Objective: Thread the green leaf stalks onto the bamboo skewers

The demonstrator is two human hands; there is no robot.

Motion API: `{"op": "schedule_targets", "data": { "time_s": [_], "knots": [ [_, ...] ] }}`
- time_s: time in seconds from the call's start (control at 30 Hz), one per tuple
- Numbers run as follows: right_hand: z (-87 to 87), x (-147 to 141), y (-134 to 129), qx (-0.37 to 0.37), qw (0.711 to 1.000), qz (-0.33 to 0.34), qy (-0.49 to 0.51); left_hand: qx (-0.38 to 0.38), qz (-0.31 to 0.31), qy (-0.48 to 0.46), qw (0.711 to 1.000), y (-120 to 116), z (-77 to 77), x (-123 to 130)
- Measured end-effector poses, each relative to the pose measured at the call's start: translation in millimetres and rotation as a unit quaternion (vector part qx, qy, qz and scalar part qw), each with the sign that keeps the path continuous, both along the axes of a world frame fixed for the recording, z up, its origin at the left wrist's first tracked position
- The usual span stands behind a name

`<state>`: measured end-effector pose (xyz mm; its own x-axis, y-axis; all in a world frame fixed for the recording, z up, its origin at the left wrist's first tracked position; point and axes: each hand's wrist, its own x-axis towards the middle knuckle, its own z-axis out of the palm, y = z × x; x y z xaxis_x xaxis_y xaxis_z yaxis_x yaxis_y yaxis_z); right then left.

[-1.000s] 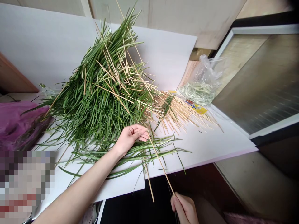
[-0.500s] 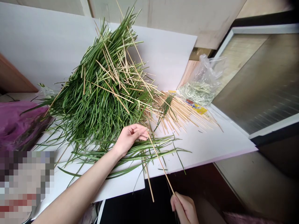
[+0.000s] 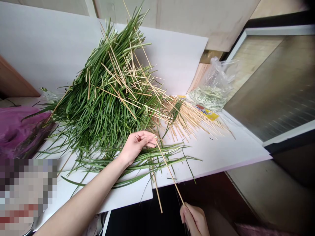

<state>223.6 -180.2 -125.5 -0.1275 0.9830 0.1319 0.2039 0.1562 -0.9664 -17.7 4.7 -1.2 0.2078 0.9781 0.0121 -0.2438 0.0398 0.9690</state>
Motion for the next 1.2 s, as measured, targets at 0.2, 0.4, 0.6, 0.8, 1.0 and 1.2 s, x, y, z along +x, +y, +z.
{"op": "schedule_targets", "data": {
  "time_s": [0.2,0.4,0.6,0.8,1.0,1.2],
  "knots": [
    [-2.8,1.7,-0.9,-0.023,1.0,0.007,0.003,0.001,0.011,0.013,1.0,-1.9,2.6,1.6],
    [-2.0,1.5,-1.6,-0.025,1.0,0.008,0.01,-0.001,0.017,0.003,1.0,-2.0,3.1,1.6],
    [-1.4,2.0,-1.3,-0.019,1.0,0.01,-0.007,-0.002,0.023,-0.002,1.0,-1.4,2.2,1.3],
    [0.2,0.8,-1.1,-0.008,1.0,0.002,-0.015,0.0,0.023,-0.004,1.0,-1.3,2.0,2.2],
    [1.3,1.0,-0.9,-0.001,1.0,0.008,-0.023,0.006,0.021,0.008,1.0,-0.2,0.5,1.2],
    [0.5,1.7,-0.8,0.003,1.0,0.008,-0.013,0.009,0.014,0.013,1.0,-1.1,2.0,1.7]
  ]
}}
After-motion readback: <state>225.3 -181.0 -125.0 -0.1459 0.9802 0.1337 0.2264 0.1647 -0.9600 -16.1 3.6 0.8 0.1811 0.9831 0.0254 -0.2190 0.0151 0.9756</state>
